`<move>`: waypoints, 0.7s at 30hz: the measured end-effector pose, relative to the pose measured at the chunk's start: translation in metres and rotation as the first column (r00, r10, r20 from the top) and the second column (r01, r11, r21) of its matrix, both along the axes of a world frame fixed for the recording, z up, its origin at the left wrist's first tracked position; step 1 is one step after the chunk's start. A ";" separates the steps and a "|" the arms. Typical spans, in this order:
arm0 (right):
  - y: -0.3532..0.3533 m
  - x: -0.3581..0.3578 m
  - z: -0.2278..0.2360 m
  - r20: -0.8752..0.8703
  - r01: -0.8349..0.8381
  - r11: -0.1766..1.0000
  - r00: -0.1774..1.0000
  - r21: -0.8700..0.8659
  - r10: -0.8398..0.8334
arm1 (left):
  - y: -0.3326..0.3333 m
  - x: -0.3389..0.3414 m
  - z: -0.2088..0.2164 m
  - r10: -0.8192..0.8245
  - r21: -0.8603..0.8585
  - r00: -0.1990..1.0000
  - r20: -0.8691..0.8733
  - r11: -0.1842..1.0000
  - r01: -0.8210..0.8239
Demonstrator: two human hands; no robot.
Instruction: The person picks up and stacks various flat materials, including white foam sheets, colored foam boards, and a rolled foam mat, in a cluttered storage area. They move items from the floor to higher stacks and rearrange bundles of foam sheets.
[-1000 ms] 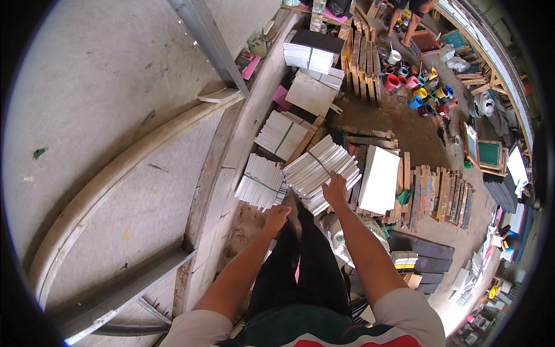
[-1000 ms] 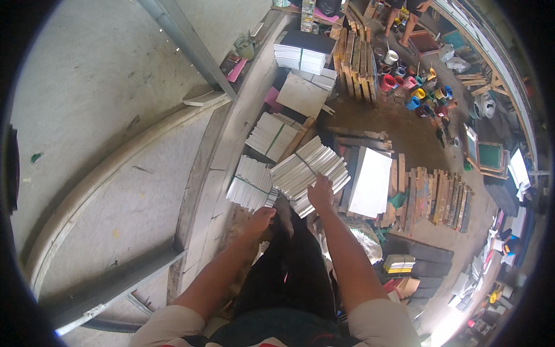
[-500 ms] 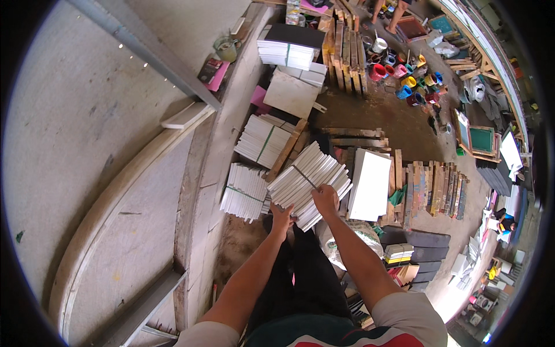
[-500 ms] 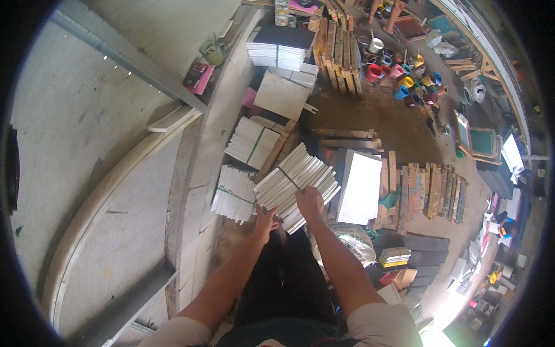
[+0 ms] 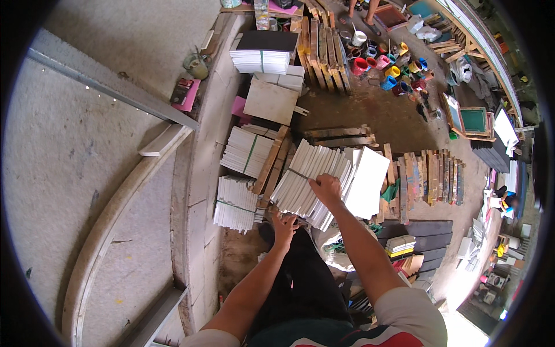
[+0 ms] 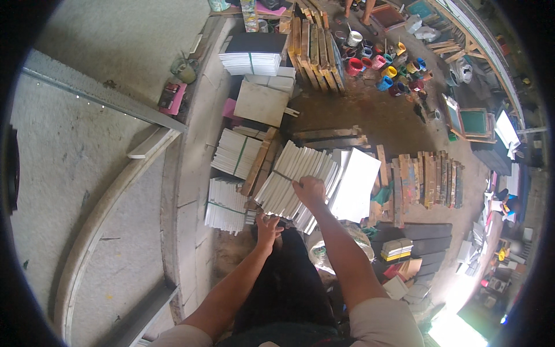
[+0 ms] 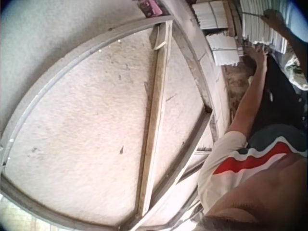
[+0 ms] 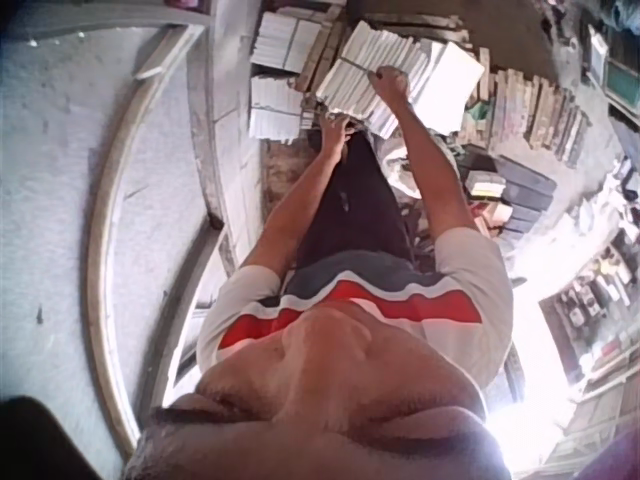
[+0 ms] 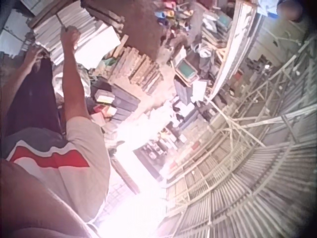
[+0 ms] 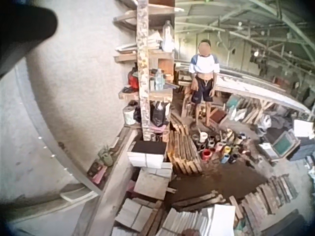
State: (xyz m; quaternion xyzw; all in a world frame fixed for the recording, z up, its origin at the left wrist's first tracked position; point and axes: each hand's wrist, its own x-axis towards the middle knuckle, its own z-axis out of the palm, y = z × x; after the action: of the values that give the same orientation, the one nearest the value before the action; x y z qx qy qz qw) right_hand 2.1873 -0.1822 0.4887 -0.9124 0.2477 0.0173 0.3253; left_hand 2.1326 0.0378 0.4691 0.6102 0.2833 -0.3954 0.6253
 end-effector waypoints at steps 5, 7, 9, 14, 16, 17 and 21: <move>0.007 0.015 -0.001 0.113 -0.130 0.991 0.985 -0.017 0.131 | 0.011 -0.010 -0.015 0.017 0.039 0.999 0.047 0.999 -0.019; 0.006 0.018 -0.002 -0.025 -0.172 0.983 0.985 -0.058 0.171 | 0.012 -0.018 -0.025 -0.021 0.017 0.999 0.034 1.000 0.020; 0.003 0.022 -0.004 -0.147 -0.208 0.974 0.970 -0.090 0.194 | 0.013 -0.021 -0.032 -0.130 0.022 0.991 0.041 0.991 0.129; -0.007 0.018 -0.011 -0.378 -0.148 0.978 0.922 -0.148 0.082 | 0.018 -0.015 -0.040 -0.335 -0.015 0.932 0.137 0.940 0.340; -0.013 0.015 -0.013 -0.394 -0.084 0.981 0.919 -0.174 0.008 | 0.024 -0.011 -0.050 -0.376 0.014 0.915 0.149 0.926 0.378; -0.017 0.012 -0.014 -0.386 -0.066 0.986 0.923 -0.151 0.002 | 0.027 -0.008 -0.055 -0.380 0.054 0.902 0.207 0.924 0.377; -0.004 0.003 0.000 -0.284 -0.017 0.991 0.959 -0.131 -0.021 | 0.051 0.012 -0.042 -0.459 0.286 0.797 0.392 0.884 0.369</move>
State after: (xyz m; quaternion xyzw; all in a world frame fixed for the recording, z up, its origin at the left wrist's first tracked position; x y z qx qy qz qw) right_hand 2.1902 -0.1858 0.4888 -0.9198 0.2934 0.1316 0.2251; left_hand 2.1447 0.0884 0.4276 0.7899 0.0276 -0.3417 0.5084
